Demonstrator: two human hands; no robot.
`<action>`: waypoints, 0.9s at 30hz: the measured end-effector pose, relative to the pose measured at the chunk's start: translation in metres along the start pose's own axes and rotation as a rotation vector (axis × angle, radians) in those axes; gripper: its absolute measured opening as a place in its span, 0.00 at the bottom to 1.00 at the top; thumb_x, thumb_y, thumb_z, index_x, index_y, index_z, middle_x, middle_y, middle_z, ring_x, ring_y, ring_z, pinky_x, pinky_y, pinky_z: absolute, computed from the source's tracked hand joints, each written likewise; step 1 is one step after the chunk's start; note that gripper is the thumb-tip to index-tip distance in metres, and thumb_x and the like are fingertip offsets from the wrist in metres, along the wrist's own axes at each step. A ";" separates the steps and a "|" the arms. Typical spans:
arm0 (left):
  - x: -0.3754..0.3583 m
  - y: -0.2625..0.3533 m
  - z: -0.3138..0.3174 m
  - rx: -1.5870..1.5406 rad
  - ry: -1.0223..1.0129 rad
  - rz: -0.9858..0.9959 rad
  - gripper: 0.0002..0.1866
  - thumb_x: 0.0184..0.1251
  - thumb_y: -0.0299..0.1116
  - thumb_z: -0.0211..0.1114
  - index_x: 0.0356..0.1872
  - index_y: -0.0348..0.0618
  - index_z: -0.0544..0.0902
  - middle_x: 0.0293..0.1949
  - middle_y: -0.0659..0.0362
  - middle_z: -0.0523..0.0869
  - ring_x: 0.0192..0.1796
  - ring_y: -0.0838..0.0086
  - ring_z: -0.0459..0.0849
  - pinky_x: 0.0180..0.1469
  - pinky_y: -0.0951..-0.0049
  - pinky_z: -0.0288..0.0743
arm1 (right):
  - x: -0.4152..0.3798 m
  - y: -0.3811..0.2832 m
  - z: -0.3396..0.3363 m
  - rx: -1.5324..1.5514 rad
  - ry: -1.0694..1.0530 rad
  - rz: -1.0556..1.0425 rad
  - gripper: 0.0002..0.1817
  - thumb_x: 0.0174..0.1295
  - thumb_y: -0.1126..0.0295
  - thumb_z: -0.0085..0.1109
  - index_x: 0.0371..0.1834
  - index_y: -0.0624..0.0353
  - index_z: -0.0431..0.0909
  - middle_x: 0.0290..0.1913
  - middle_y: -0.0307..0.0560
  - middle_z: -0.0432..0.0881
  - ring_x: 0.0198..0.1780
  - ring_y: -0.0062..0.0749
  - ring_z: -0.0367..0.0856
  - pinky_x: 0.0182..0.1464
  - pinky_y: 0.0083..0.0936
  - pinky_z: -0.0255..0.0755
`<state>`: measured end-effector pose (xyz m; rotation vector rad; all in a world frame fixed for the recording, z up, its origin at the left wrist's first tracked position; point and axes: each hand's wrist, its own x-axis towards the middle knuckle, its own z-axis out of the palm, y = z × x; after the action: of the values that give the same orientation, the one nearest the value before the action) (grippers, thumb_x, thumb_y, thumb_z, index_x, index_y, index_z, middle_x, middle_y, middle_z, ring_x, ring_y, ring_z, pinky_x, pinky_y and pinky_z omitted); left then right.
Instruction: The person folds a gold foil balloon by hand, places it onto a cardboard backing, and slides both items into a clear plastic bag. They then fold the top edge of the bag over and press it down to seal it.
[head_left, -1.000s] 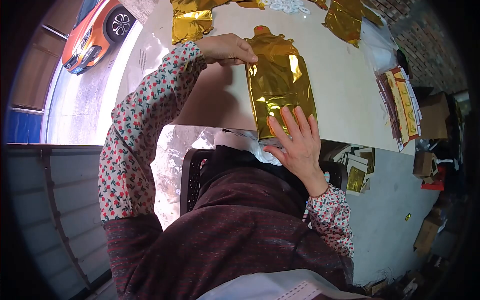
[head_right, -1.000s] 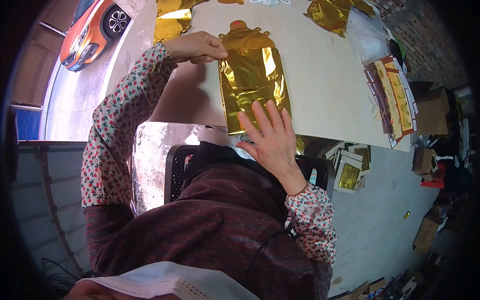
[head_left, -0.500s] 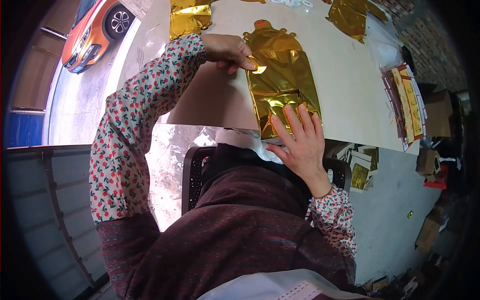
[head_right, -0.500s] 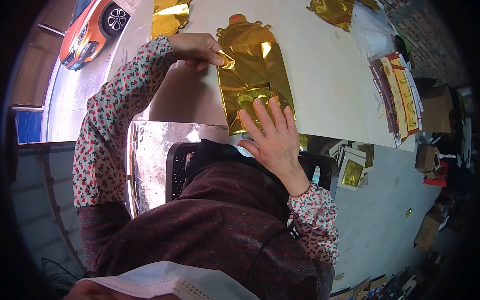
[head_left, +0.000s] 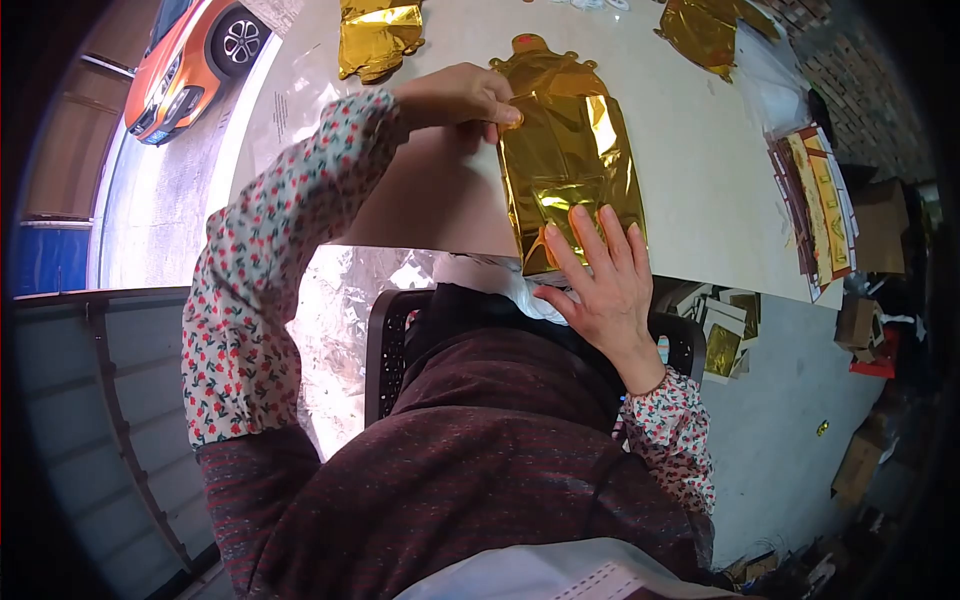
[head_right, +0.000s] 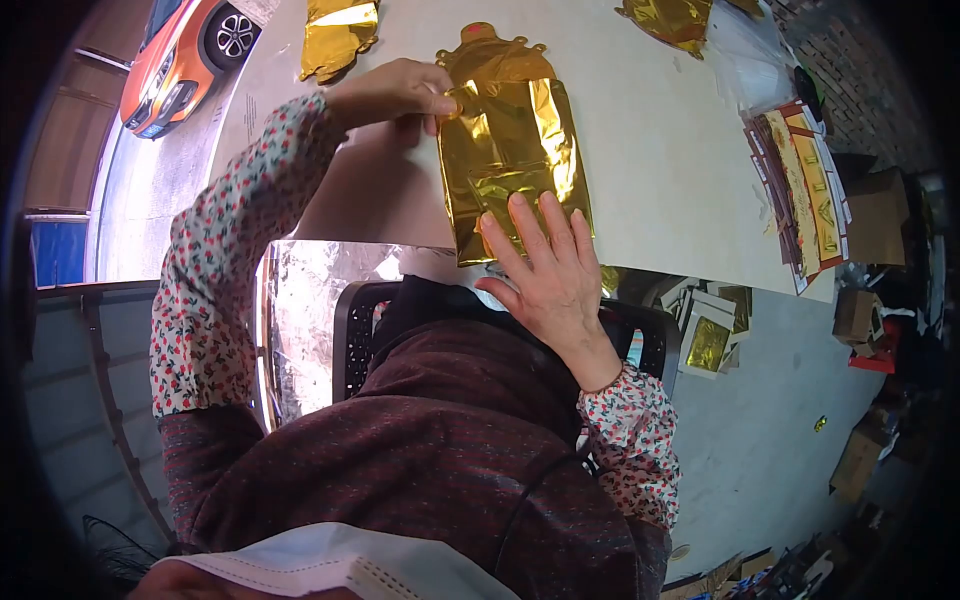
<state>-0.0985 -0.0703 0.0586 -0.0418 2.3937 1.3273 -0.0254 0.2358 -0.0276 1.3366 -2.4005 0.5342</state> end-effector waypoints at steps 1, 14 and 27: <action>-0.006 -0.004 0.009 -0.076 0.141 0.035 0.19 0.68 0.48 0.68 0.41 0.39 0.81 0.30 0.57 0.87 0.25 0.78 0.84 0.28 0.78 0.76 | 0.000 0.000 0.000 0.002 0.003 -0.001 0.39 0.55 0.40 0.64 0.71 0.38 0.72 0.71 0.47 0.69 0.72 0.52 0.65 0.69 0.53 0.60; -0.047 -0.005 0.055 -0.312 0.101 -0.144 0.20 0.70 0.50 0.65 0.36 0.38 0.85 0.26 0.63 0.83 0.23 0.83 0.78 0.26 0.82 0.68 | -0.004 0.003 -0.002 0.017 0.045 -0.028 0.39 0.53 0.42 0.67 0.69 0.41 0.73 0.69 0.49 0.71 0.70 0.54 0.67 0.68 0.53 0.61; -0.044 0.009 0.056 -0.284 0.159 -0.213 0.16 0.69 0.44 0.67 0.32 0.39 0.86 0.21 0.64 0.80 0.20 0.84 0.74 0.21 0.82 0.64 | -0.005 0.005 -0.005 0.076 0.061 -0.023 0.40 0.50 0.47 0.72 0.69 0.42 0.73 0.69 0.50 0.71 0.69 0.55 0.67 0.68 0.53 0.63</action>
<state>-0.0418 -0.0269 0.0554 -0.4848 2.2295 1.5972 -0.0268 0.2439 -0.0263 1.3568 -2.3349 0.6560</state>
